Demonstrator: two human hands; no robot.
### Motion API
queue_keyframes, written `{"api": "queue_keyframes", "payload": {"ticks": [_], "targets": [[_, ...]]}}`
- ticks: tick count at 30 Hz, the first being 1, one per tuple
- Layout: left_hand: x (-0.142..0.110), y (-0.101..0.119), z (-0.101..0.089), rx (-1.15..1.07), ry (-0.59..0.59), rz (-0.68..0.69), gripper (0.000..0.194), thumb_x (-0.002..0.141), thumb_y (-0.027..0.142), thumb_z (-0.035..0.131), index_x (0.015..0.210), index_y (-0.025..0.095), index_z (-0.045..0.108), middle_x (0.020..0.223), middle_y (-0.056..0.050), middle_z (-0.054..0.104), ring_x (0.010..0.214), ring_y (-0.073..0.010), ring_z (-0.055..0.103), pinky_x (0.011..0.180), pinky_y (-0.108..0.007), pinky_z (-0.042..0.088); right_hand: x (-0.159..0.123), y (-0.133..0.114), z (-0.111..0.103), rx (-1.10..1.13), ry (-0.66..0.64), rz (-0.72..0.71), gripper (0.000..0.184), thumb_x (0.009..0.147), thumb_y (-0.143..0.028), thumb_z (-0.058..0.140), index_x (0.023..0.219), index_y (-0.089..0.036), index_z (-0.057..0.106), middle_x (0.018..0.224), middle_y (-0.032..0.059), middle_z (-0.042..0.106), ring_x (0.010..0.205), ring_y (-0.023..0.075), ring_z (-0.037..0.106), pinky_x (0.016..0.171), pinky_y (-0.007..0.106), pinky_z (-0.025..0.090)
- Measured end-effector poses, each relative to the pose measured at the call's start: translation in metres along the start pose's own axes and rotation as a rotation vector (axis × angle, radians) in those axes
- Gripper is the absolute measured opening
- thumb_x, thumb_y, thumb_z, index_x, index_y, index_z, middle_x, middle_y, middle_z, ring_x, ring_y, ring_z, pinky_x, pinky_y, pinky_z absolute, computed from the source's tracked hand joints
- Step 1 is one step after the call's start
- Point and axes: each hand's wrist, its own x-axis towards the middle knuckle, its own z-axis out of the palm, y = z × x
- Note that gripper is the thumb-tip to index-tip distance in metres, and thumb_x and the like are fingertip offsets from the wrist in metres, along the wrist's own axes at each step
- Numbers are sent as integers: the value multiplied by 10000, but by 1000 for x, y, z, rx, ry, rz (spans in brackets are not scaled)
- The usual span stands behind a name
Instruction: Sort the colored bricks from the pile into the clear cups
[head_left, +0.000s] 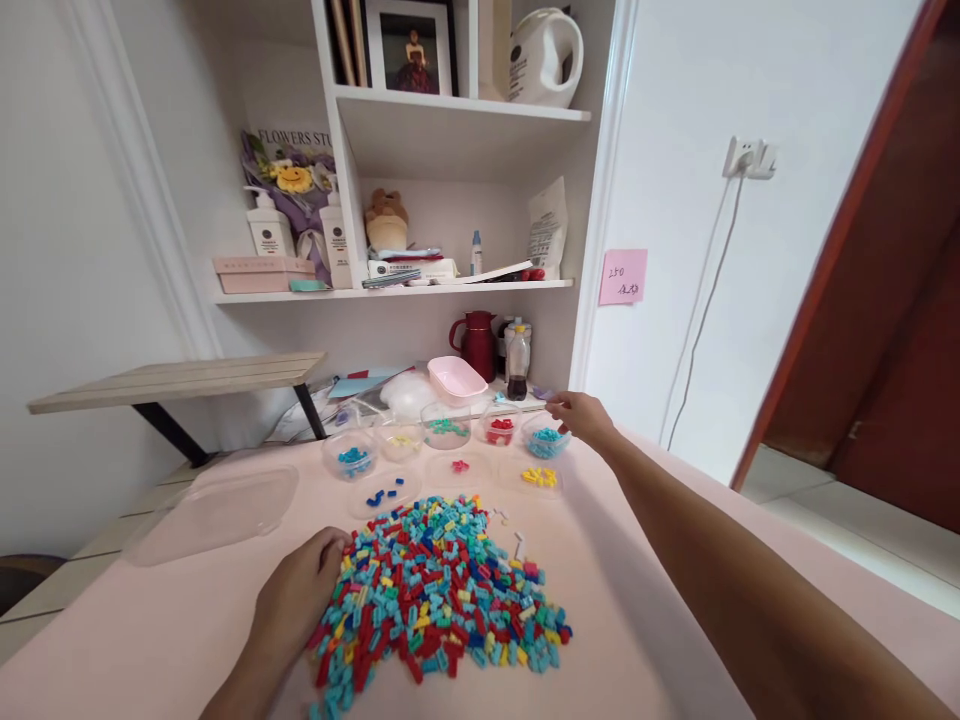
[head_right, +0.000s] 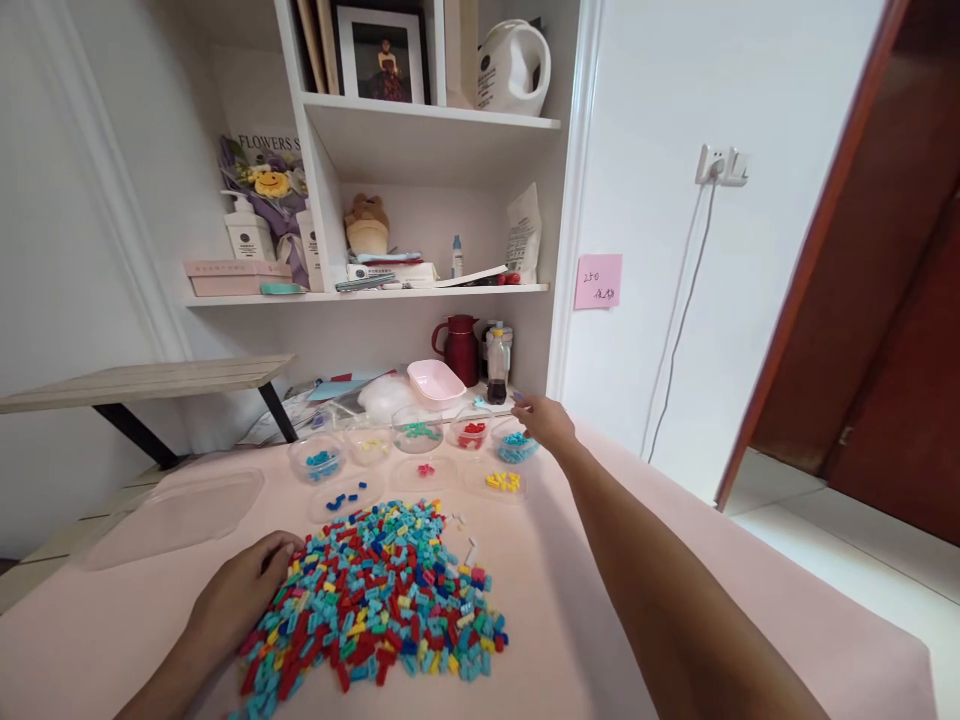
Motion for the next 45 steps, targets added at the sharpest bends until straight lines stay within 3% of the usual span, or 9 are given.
{"api": "queue_keyframes", "payload": {"ticks": [4,8,12,14,20,26,34,39,45], "targets": [[-1,1,0,-11,5,-12,313,890,390,317,891,300,617,953,36,715,911,-172,627,709,-239,392,-11,7,3,172,37,47,213,836,-324,564,882,-149,674,724,52,675,507,111,613,450,199,413],[-1,3,-1,-3,4,-21,306,886,382,319,891,301,614,948,37,714,908,-173,625,704,-242,387,-30,-7,4,344,24,36,260,857,-348,521,920,-139,662,748,54,654,516,96,594,445,197,421],[0,4,-1,6,4,-18,305,884,382,323,880,293,615,930,30,715,899,-178,626,702,-248,388,-64,-22,20,666,-158,22,249,797,-359,595,903,-144,663,674,2,593,454,67,517,398,187,356],[0,4,-1,8,8,-21,296,879,374,335,892,292,620,940,28,717,911,-179,628,708,-248,392,-81,-24,33,718,-262,23,252,773,-364,618,886,-144,667,633,-15,569,433,64,491,380,185,322],[1,0,-2,5,19,7,304,877,378,344,906,290,634,953,25,720,932,-178,630,736,-246,410,-108,-22,55,505,-362,-2,207,786,-325,579,848,-154,677,645,-15,580,465,77,515,402,185,316],[3,-1,-2,-1,23,11,302,871,386,360,911,300,646,982,33,727,937,-178,636,752,-246,421,-113,-25,53,278,-373,-114,197,811,-278,541,815,-180,711,644,-10,612,505,111,544,530,232,414],[5,0,-3,-1,1,15,307,866,383,367,934,299,654,980,40,733,930,-171,650,759,-237,429,-117,-21,66,18,-413,-424,270,810,-179,574,995,-271,748,1006,63,608,857,174,603,790,280,458],[6,-1,-4,2,9,3,311,867,380,373,947,292,660,993,30,738,922,-179,656,751,-247,442,-120,-25,65,-116,-478,-511,349,844,-135,531,1080,-306,723,1056,61,582,926,187,588,840,290,438],[5,2,-5,-1,45,27,303,859,379,394,918,289,677,960,28,746,895,-183,666,744,-250,460,-121,-28,57,-123,-512,-514,304,827,-90,513,963,-241,739,1019,64,604,898,183,590,823,281,436]]}}
